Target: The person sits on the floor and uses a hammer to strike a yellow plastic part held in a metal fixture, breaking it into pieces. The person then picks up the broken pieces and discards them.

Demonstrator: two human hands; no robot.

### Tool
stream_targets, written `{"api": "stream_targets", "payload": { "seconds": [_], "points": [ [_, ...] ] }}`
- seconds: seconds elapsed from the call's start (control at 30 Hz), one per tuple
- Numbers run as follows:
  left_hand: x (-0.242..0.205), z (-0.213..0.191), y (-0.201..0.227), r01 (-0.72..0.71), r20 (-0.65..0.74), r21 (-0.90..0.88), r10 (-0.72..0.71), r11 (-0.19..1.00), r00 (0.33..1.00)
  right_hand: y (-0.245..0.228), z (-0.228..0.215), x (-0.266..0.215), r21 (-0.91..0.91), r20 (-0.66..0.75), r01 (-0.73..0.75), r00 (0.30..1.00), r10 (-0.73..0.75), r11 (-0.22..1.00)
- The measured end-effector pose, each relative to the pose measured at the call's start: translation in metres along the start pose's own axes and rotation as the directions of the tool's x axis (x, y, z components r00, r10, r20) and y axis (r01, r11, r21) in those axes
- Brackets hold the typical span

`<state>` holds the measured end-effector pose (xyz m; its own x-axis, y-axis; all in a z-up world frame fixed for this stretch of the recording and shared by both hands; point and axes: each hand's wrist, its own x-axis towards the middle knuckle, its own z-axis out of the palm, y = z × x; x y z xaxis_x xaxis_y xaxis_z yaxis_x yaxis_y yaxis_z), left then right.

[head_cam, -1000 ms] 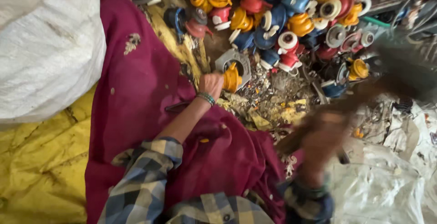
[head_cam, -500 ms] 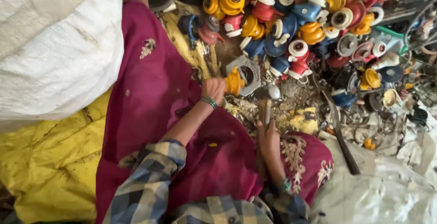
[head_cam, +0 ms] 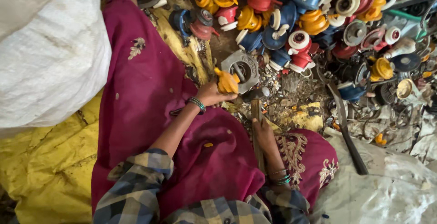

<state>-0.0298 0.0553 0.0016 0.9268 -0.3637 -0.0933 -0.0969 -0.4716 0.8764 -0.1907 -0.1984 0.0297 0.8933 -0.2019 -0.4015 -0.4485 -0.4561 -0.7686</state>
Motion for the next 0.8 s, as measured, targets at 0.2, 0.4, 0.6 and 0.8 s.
{"api": "stream_targets", "payload": {
  "seconds": [0.2, 0.4, 0.6, 0.8],
  "points": [
    [-0.016, 0.0, 0.026, 0.167, -0.083, 0.279, -0.149, 0.946, 0.985, 0.012, 0.005, 0.008, -0.088, -0.058, 0.011, 0.998, -0.016, 0.996],
    [-0.021, -0.002, 0.035, -0.095, -0.257, 0.221, 0.152, 0.971, 0.954, 0.008, 0.005, 0.005, 0.049, -0.014, -0.023, 1.0, 0.024, 0.999],
    [-0.025, -0.003, 0.052, -0.162, -0.452, 0.32, 0.301, 0.933, 0.84, 0.001, 0.006, 0.002, 0.061, 0.0, -0.105, 0.994, 0.105, 0.993],
    [-0.011, -0.001, 0.051, -0.196, -0.202, 0.647, 0.414, 0.737, 0.888, -0.006, 0.003, 0.003, -0.056, -0.026, -0.075, 0.997, 0.074, 0.996]
  ]
}}
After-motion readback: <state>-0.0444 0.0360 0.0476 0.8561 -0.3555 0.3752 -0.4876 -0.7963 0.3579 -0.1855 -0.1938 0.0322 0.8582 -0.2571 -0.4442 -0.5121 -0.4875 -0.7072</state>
